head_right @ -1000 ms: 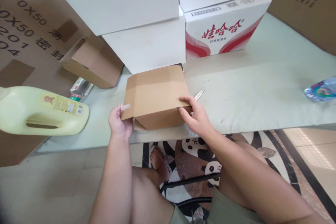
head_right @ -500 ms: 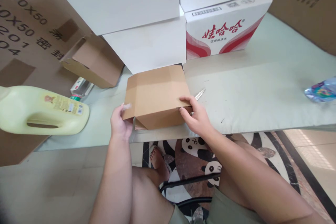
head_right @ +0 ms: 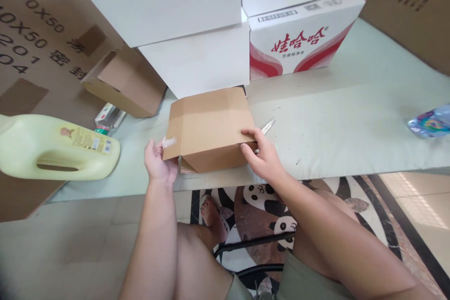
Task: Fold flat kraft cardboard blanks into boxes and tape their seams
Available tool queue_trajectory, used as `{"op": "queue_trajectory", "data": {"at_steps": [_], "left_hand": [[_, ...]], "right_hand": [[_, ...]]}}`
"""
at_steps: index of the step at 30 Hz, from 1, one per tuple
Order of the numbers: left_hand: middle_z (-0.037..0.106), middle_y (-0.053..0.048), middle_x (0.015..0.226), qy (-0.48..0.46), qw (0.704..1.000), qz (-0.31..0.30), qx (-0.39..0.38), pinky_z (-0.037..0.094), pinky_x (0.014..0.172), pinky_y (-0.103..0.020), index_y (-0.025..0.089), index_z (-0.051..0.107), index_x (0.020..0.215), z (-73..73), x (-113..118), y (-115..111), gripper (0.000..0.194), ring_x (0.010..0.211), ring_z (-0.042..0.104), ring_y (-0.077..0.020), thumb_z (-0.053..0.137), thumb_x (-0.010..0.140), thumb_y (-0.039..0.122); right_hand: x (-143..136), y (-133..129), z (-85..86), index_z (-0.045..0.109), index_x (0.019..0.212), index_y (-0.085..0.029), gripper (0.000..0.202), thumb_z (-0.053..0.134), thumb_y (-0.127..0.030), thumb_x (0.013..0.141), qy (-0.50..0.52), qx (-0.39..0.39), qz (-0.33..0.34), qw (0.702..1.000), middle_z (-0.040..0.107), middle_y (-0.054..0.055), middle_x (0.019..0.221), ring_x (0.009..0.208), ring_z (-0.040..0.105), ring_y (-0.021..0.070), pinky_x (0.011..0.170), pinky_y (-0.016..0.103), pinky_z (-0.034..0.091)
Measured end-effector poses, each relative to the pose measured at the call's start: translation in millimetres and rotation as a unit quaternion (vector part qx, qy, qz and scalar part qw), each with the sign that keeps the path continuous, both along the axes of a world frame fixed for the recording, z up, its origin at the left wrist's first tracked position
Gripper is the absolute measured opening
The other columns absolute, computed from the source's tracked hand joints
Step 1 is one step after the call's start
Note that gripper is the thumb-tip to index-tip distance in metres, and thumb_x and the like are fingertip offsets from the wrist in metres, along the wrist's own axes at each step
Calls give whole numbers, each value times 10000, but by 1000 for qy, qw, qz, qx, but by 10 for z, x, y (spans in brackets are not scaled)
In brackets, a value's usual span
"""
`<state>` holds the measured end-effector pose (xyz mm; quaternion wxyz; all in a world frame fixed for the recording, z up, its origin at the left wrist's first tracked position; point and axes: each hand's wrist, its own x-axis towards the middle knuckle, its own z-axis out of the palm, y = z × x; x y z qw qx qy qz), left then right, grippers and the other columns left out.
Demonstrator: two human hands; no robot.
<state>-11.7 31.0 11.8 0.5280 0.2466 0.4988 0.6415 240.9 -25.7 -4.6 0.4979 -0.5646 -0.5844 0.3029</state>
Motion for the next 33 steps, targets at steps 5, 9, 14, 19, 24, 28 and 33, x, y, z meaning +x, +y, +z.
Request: {"op": "queue_trajectory", "data": {"at_steps": [5, 9, 14, 19, 24, 28, 33], "left_hand": [[708, -11, 804, -1, 999, -2, 36, 465, 745, -291, 201, 697, 812, -1, -29, -22, 305, 802, 652, -192, 752, 599, 413], [717, -17, 856, 23, 998, -45, 31, 470, 772, -293, 195, 711, 868, -8, -30, -16, 330, 807, 647, -185, 785, 558, 281], [744, -95, 936, 8, 1000, -2, 7, 506, 810, -345, 178, 722, 886, -43, -16, 29, 438, 925, 694, -255, 668, 739, 587], [752, -113, 925, -4, 999, -31, 26, 521, 842, -361, 152, 749, 886, -33, -39, 14, 518, 964, 701, -285, 653, 704, 627], [751, -77, 1033, 16, 998, -40, 56, 517, 871, -344, 210, 743, 926, 2, 3, -62, 438, 1058, 678, -281, 811, 605, 500], [725, -113, 1171, 87, 989, -70, 100, 500, 970, -375, 219, 714, 1053, -47, 21, -84, 625, 1176, 648, -308, 884, 554, 553], [736, -143, 1140, 189, 976, -63, 92, 512, 987, -380, 177, 697, 1101, -119, -21, -38, 732, 1136, 678, -300, 890, 540, 606]], "right_hand": [[11, 37, -63, 209, 1457, -310, 744, 633, -389, 851, 120, -24, 1, 993, 615, 91, 1157, 910, 660, 230, 760, 394, 563], [51, 77, -112, 293, 1365, -347, 553, 566, -430, 891, 158, -12, 8, 987, 552, 34, 1064, 810, 605, 171, 688, 321, 535], [57, 68, -111, 511, 1086, -295, 219, 518, -409, 899, 132, 8, -4, 991, 514, 26, 983, 722, 525, 159, 632, 310, 486], [50, 79, -111, 494, 1107, -294, 253, 522, -395, 876, 164, -8, -3, 986, 541, 20, 953, 692, 538, 167, 615, 320, 490], [36, 66, -56, 393, 1227, -309, 468, 624, -363, 823, 143, -24, 34, 989, 585, 64, 1167, 972, 636, 221, 770, 360, 558], [21, 53, -54, 379, 1271, -302, 499, 629, -377, 846, 106, -28, 4, 994, 541, 97, 1272, 1119, 600, 249, 887, 422, 537], [26, 63, -80, 379, 1302, -334, 533, 652, -388, 848, 103, -18, -22, 994, 505, 84, 1350, 1250, 533, 261, 981, 456, 495]]}}
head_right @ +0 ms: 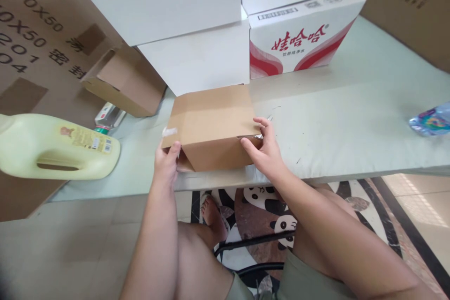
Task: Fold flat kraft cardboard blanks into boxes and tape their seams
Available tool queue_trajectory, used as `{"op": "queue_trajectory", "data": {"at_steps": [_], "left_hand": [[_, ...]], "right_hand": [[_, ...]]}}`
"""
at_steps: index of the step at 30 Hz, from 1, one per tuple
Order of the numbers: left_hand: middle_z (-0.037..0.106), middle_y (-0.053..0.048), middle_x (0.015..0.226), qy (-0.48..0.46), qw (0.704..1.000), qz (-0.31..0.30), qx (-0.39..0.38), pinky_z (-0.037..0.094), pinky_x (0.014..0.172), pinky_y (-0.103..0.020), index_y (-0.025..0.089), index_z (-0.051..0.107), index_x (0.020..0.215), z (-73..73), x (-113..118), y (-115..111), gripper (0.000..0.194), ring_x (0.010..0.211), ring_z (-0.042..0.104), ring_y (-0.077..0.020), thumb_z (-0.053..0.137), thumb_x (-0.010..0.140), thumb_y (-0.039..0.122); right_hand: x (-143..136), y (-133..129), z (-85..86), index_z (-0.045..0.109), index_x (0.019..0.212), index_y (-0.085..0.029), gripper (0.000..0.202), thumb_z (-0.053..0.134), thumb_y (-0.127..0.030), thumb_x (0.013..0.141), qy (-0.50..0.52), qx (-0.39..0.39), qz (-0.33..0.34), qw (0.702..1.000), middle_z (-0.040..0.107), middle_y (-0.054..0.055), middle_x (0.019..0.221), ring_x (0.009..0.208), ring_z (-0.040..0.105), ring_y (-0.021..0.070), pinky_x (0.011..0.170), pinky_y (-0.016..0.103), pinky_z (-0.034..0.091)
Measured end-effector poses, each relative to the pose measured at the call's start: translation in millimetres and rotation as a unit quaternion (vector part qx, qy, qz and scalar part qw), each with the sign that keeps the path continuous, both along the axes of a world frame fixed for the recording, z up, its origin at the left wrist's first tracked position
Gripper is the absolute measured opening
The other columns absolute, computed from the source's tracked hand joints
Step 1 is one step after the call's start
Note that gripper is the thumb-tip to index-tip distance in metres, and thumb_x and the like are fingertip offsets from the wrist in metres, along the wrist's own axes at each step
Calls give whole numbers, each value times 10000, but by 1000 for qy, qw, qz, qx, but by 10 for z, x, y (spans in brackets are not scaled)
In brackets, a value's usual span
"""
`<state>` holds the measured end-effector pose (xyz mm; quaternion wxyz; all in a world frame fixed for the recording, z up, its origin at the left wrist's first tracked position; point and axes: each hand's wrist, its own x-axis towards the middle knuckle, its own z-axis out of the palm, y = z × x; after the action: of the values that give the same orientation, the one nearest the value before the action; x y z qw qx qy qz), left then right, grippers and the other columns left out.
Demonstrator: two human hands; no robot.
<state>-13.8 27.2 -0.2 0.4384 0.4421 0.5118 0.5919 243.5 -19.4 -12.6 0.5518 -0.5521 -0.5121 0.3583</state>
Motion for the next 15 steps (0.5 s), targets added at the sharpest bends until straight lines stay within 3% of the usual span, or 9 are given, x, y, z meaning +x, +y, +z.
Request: {"op": "queue_trajectory", "data": {"at_steps": [3, 10, 15], "left_hand": [[754, -140, 1081, 21, 1000, -3, 6, 549, 898, -336, 163, 718, 1069, 10, -12, 1, 712, 1030, 713, -270, 879, 550, 622], [756, -101, 822, 9, 1000, -7, -10, 565, 675, -274, 140, 734, 816, -16, -21, -21, 564, 789, 720, -223, 874, 553, 619], [765, -116, 921, 7, 999, -25, 31, 581, 851, -329, 152, 744, 890, -52, -13, -34, 602, 989, 721, -276, 837, 586, 664]], "right_hand": [[-7, 7, 21, 384, 1296, -334, 533, 654, -375, 838, 21, -6, -6, 1000, 527, 80, 1323, 1208, 557, 258, 964, 449, 499], [-18, -26, 64, 412, 1268, -313, 479, 633, -365, 846, 26, -9, 1, 1000, 595, 60, 1124, 852, 594, 198, 700, 354, 507], [-3, -49, 64, 450, 1236, -290, 419, 618, -339, 855, -14, 23, -10, 1000, 589, 59, 1077, 759, 549, 178, 647, 349, 488]]}}
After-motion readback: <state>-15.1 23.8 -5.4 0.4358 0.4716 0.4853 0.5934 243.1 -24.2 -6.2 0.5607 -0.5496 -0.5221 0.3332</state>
